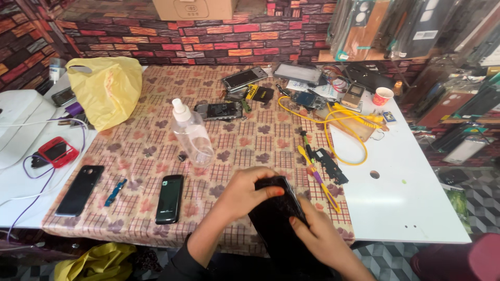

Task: The person uses a yellow plastic pry tool to separate the battery from the internal frame of a Samsung tablet, then places the back cover on the tablet and presses the edges to secure it. The person then picks up a black smartphone, removes its back cover, and uses a screwdriver to work on the internal components.

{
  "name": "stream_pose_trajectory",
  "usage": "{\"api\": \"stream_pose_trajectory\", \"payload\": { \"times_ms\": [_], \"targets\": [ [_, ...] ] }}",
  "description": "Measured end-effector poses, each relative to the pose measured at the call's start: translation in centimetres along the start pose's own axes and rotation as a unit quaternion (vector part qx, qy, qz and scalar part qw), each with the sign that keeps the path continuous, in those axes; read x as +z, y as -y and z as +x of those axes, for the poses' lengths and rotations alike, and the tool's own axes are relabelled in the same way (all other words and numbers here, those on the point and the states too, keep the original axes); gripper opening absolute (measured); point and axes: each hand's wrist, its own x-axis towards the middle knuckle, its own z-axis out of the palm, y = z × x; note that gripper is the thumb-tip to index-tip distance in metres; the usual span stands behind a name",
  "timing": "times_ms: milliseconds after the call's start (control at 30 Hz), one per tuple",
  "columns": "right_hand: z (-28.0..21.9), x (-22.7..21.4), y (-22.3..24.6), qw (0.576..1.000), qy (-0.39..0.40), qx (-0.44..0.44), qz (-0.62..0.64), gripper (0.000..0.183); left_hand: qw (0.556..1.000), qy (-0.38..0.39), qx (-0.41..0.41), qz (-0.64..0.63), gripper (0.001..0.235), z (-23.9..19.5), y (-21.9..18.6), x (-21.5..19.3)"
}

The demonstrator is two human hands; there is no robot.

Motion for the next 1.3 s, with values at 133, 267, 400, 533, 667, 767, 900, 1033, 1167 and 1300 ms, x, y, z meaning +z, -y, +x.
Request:
{"api": "stream_pose_trajectory", "payload": {
  "times_ms": [133, 267, 400, 533, 667, 767, 900, 1033, 1167, 1300],
  "targets": [
    [2.7, -2.1, 0.6, 1.000, 0.005, 0.001, -0.014, 0.039, 0.999, -0.024, -0.020, 0.029, 0.023, 2.7, 1.5, -0.3],
    [7.7, -5.0, 2.5, 0.996, 0.039, 0.019, -0.084, 0.041, 0.994, -0.049, -0.025, -0.091, 0.014, 5.7, 2.8, -1.5],
    [11.6, -6.4, 4.7, 0.972, 0.036, 0.049, -0.226, 0.032, 0.976, -0.123, -0.045, -0.172, 0.010, 7.6, 3.8, -2.1],
    [14.0, -6.3, 5.7, 0.962, -0.034, 0.036, -0.270, 0.032, 0.970, -0.179, 0.006, -0.165, 0.012, 8.7, 5.2, -2.6],
    [14.2, -5.5, 5.8, 0.951, -0.134, -0.149, -0.237, 0.029, 0.957, -0.195, 0.013, -0.216, 0.013, 8.2, 6.7, -2.2],
    [13.3, -4.1, 5.6, 0.940, -0.183, -0.156, -0.242, 0.026, 0.943, -0.180, 0.037, -0.277, 0.015, 7.5, 8.1, -2.0],
    [12.6, -2.6, 5.7, 0.934, -0.197, -0.128, -0.271, 0.022, 0.948, -0.164, 0.010, -0.273, 0.019, 6.1, 9.6, -2.9],
    [12.4, -1.7, 5.8, 0.930, -0.180, -0.178, -0.266, 0.019, 0.977, -0.147, 0.003, -0.154, 0.030, 4.2, 10.5, -4.3],
    [12.2, -0.7, 6.0, 0.927, -0.153, -0.179, -0.292, 0.016, 0.976, -0.136, 0.024, -0.171, 0.031, 2.4, 10.9, -4.5],
    [12.3, -0.1, 5.9, 0.927, -0.135, -0.176, -0.303, 0.015, 0.981, -0.143, -0.007, -0.134, 0.028, 1.1, 11.1, -4.6]
  ]
}}
